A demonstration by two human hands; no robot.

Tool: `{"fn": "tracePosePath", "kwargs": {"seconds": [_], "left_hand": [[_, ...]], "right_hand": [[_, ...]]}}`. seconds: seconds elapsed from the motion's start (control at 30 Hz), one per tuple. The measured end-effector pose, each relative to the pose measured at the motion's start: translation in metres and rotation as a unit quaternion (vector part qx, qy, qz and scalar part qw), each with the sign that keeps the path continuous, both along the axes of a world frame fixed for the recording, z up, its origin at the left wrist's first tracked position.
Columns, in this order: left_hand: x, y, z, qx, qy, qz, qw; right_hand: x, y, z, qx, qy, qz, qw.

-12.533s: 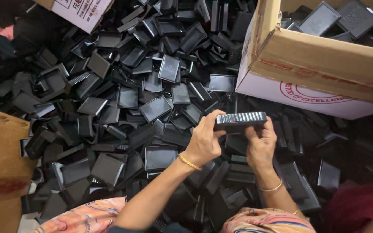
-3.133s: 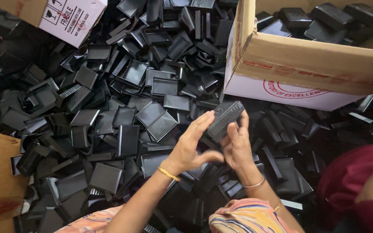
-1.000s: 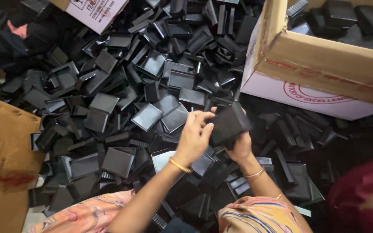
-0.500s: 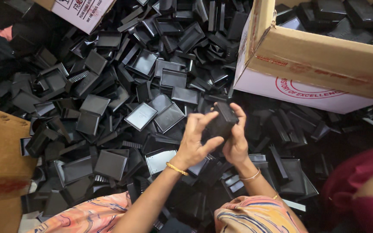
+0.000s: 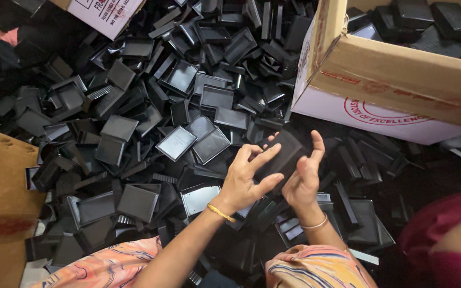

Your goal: The person sits on the floor and repeatedly picks up small black plastic cases from a large pile, inspects them by turning them over, and places them into a cardboard box. The process is repetitive and continues throughout the clip.

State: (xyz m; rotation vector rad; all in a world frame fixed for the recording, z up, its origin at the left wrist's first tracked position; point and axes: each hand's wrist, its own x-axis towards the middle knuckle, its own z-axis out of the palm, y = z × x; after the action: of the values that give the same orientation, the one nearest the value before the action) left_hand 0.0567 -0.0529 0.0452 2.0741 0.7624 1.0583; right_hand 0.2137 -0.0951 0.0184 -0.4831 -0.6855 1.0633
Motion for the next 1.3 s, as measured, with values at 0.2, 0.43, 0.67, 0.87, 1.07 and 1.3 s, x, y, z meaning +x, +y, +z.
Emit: {"fn": "tracePosePath", "kwargs": {"seconds": [0.2,0.43,0.67,0.87,1.07,1.3], "left_hand": [[0.012,0.002,-0.007,0.198,0.006,0.011,0.980],[0.005,0.013,-0.008,-0.029,-0.015,0.030,0.999],[-0.058,0.059,-0.015,-0.095,-0.068,0.089,0.989],[-0.132,0.129,-0.062,0.059,0.322,0.322,0.888],[-0.127,0.122,-0.098,-0.014,0.412,0.246,0.877],[-0.078,0.096,-0.100,0.004,0.446,0.109,0.888]], "right_hand": [[0.015,0.015,-0.007,-0.094,0.141,0.027,0.985],[0.036,0.005,-0.049,-0.142,-0.041,0.000,0.989],[0.151,0.045,0.076,-0.063,-0.486,-0.463,0.739],[0.076,0.051,0.059,0.005,-0.712,-0.330,0.620],[-0.054,0.013,-0.050,0.046,-0.807,0.150,0.570],[-0.032,0.007,-0.067,-0.053,-0.882,0.131,0.449]]}}
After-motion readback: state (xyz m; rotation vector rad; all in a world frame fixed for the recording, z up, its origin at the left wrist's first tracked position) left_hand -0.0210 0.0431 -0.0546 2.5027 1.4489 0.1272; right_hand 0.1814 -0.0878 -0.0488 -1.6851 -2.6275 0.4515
